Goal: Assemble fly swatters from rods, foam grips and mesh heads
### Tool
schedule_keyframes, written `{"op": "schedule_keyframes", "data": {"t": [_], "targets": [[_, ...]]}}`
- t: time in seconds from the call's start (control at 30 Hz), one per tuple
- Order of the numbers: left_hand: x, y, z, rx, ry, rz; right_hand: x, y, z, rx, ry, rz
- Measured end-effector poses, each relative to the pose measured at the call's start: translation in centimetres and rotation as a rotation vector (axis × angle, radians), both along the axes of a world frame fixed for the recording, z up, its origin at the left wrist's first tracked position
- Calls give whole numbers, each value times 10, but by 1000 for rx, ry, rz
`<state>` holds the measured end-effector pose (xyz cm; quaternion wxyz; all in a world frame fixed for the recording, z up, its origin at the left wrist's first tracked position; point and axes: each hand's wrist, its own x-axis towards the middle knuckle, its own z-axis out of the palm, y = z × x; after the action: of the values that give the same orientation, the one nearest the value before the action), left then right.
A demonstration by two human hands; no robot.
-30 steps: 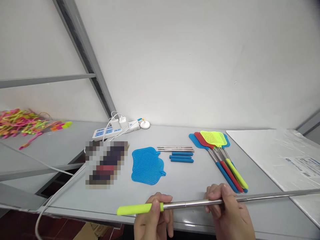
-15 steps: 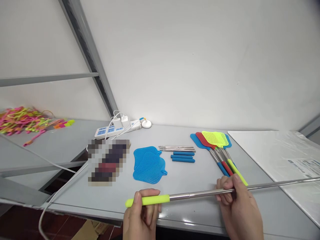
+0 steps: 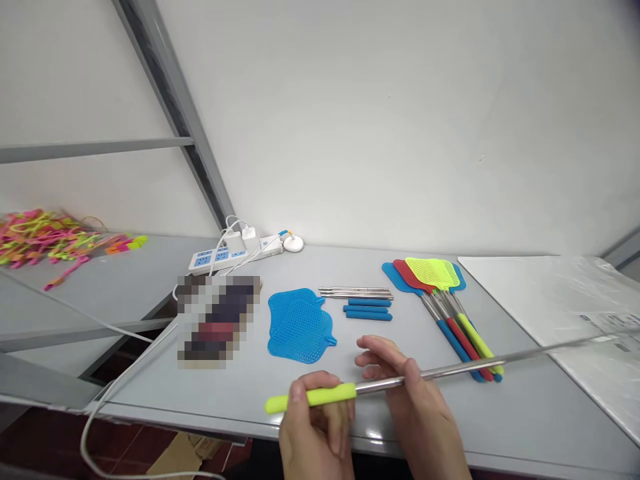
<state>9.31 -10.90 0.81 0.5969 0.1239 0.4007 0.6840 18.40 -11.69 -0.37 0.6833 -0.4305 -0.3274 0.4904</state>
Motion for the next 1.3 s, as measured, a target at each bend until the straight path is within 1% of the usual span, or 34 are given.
{"op": "schedule_keyframes", "data": {"t": [0.07, 0.1, 0.17, 0.27, 0.37, 0.47, 0.57, 0.6, 0.67, 0.73, 0.83, 0.93, 1.0, 1.07, 1.13, 1.2, 1.3], "targets": [[-15, 9, 9, -37, -24, 27, 15, -3, 0, -31, 81, -5], [-23, 14, 13, -51, -32, 42, 23, -4, 1, -36, 137, -38], [-37, 22, 20, -70, -39, 65, 39, -7, 5, -24, 216, -170], [-55, 30, 26, -61, -31, 122, 60, -10, 14, 24, 274, -383], [-70, 36, 28, -41, -6, 157, 75, -14, 18, 45, 329, -464], [-76, 39, 28, -41, 2, 160, 79, -15, 17, 58, 353, -493], [-68, 38, 26, -25, -35, 212, 66, -13, 15, 86, 317, -522], [-61, 37, 25, -21, -49, 235, 59, -11, 14, 100, 296, -522], [-46, 34, 22, -10, -73, 247, 42, -9, 12, 100, 261, -473], [-30, 30, 18, 6, -95, 167, 27, -7, 10, 83, 249, -380], [-15, 25, 14, 36, -87, 140, 13, -6, 6, 72, 239, -279], [-15, 21, 15, 54, -74, 176, 12, -6, 4, 70, 230, -228], [-19, 20, 18, 53, -70, 187, 16, -6, 4, 50, 234, -193], [-27, 22, 22, 40, -59, 192, 24, -6, 7, 25, 247, -195], [-37, 26, 25, 6, -46, 203, 37, -6, 13, 12, 302, -277], [-49, 32, 28, -15, -28, 218, 53, -7, 20, -4, 403, -431], [-65, 39, 28, 1, 20, 238, 77, -8, 27, -44, 528, -650]]}}
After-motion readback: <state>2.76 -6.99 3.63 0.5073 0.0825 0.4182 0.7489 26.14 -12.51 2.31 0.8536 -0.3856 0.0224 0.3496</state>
